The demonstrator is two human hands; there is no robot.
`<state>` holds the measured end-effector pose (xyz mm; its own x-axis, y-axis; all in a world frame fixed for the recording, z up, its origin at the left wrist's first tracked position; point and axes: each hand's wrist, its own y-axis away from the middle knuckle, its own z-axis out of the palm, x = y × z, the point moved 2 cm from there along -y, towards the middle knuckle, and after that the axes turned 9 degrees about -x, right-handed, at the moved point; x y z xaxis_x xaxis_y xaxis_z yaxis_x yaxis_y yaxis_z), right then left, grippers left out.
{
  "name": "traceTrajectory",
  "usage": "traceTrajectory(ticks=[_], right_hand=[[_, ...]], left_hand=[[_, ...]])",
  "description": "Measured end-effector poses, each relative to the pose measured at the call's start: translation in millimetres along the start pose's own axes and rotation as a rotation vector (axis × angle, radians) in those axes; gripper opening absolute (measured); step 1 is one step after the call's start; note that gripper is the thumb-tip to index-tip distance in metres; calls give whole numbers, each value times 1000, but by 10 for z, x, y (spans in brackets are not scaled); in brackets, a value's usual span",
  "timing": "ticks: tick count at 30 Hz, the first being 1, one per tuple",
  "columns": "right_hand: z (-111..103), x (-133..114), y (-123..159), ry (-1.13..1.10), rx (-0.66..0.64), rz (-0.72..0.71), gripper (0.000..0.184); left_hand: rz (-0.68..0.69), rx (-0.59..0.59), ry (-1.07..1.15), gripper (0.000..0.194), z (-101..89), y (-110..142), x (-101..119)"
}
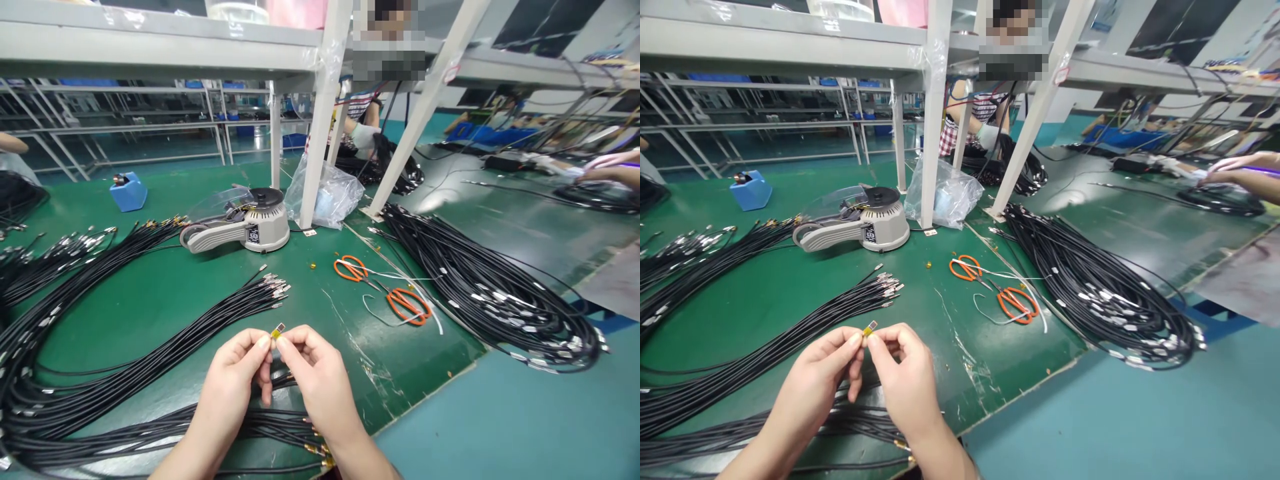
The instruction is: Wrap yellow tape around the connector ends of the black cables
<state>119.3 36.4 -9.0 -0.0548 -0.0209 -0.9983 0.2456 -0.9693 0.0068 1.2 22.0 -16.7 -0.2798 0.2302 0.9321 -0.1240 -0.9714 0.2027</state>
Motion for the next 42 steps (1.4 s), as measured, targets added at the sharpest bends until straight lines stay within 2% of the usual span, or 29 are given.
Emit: traceTrajectory(ticks=[6,19,26,30,33,34,36,39,42], right_hand=[[-8,-18,2,10,-4,-15,16],[-69,-32,9,-115,-129,-23,15],[-116,4,11,-228,-214,-3,14],[-133,21,-6,-193,-326,-115,13],[-161,35,-18,-144,-336,-211,15],[-183,34,-24,-120,-323,-221,14],[-247,20,-38,-51,-291,-206,11],[-369,-27,-49,17,-269,-144,17],[-455,-71,-37,55,-248,-108,15]], left_hand=[[16,-6,5,29,1,13,13],[-83,-330,144,27,-69,-33,91],[-214,-460,165,30,-46,3,142],[-297,-553,191,29,-46,37,137],[-344,-620,214,30,-45,38,114],[-333,-608,199,31,-40,32,111],[-256,-508,93,31,-25,15,120],[-108,-287,-209,30,15,16,145],[-35,-179,-446,28,65,49,137]])
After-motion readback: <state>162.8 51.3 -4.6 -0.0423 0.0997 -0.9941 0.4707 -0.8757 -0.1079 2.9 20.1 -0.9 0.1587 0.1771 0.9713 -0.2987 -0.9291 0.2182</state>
